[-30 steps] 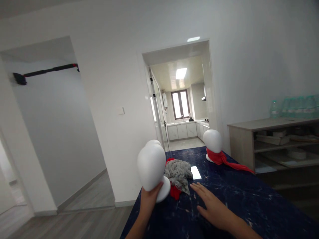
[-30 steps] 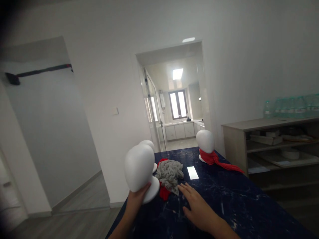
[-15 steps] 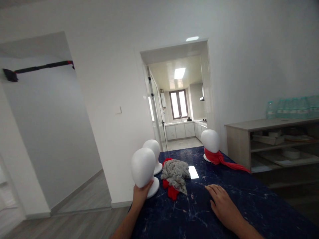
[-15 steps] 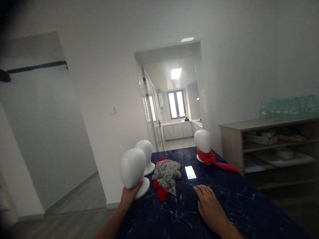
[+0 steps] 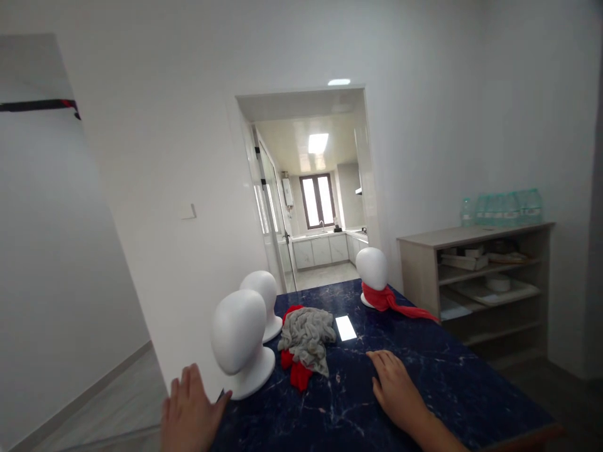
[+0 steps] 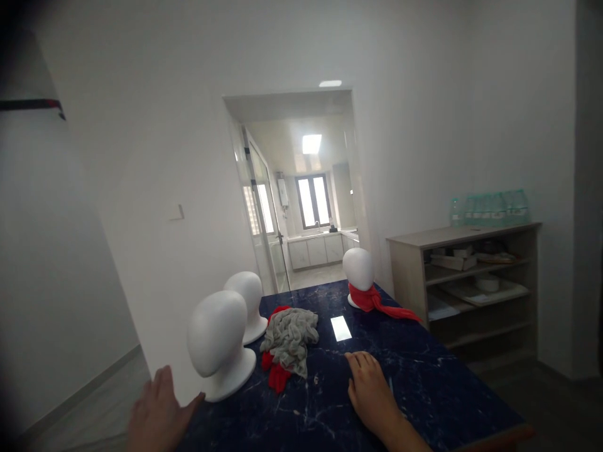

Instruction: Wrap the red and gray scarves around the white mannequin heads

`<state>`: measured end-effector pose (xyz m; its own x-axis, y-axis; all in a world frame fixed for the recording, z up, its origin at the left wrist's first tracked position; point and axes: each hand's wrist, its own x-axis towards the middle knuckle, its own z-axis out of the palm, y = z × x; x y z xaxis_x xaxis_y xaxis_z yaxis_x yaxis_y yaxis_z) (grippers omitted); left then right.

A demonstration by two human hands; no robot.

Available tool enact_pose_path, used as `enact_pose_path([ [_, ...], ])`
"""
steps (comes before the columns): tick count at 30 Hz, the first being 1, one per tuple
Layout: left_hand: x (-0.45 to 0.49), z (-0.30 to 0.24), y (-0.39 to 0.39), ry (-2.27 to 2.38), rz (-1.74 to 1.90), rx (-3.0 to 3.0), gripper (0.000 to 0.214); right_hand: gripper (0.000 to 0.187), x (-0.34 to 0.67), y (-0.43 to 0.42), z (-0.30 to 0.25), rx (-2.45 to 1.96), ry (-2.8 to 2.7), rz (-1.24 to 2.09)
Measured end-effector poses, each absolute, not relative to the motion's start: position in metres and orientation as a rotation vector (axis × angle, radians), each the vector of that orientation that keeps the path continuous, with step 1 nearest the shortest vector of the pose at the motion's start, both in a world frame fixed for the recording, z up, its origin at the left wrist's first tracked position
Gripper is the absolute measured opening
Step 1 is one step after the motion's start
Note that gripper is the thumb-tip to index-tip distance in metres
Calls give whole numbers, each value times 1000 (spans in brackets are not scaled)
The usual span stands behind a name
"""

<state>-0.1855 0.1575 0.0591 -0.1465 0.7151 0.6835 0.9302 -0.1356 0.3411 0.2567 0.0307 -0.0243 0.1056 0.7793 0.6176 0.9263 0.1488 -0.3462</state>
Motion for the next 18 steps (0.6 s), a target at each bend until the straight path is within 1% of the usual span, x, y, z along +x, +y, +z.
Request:
enact_pose_path([
  [3, -139, 89, 111, -1520, -1381, -2005, 62, 56, 255, 33, -25, -1658, -1679, -236],
  [4, -114, 97, 100, -1424, -1423, -2163, 53, 55, 255, 35, -25, -1658, -1668, -227],
  [6, -57, 105, 88, -1262, -1418, -2533, 36, 51, 257, 40, -22, -1661, -1635, -207],
  [8, -2, 99, 88, -1176, -1409, -2856, 26, 48, 266, 51, -16, -1676, -1582, -198],
  [9, 21, 92, 92, -1199, -1399, -2979, 23, 46, 274, 59, -12, -1691, -1547, -198],
  [10, 41, 81, 96, -1253, -1394, -3063, 26, 44, 285, 68, -8, -1713, -1507, -198],
  [13, 73, 44, 109, -1322, -1396, -3097, 30, 41, 329, 100, 2, -1833, -1351, -199],
  [16, 79, 17, 118, -1296, -1222, -3092, 27, 47, 381, 133, 10, -1937, -1215, -222],
  [18, 78, 9, 122, -1303, -1108, -3087, 25, 54, 411, 153, 14, -1966, -1163, -239],
])
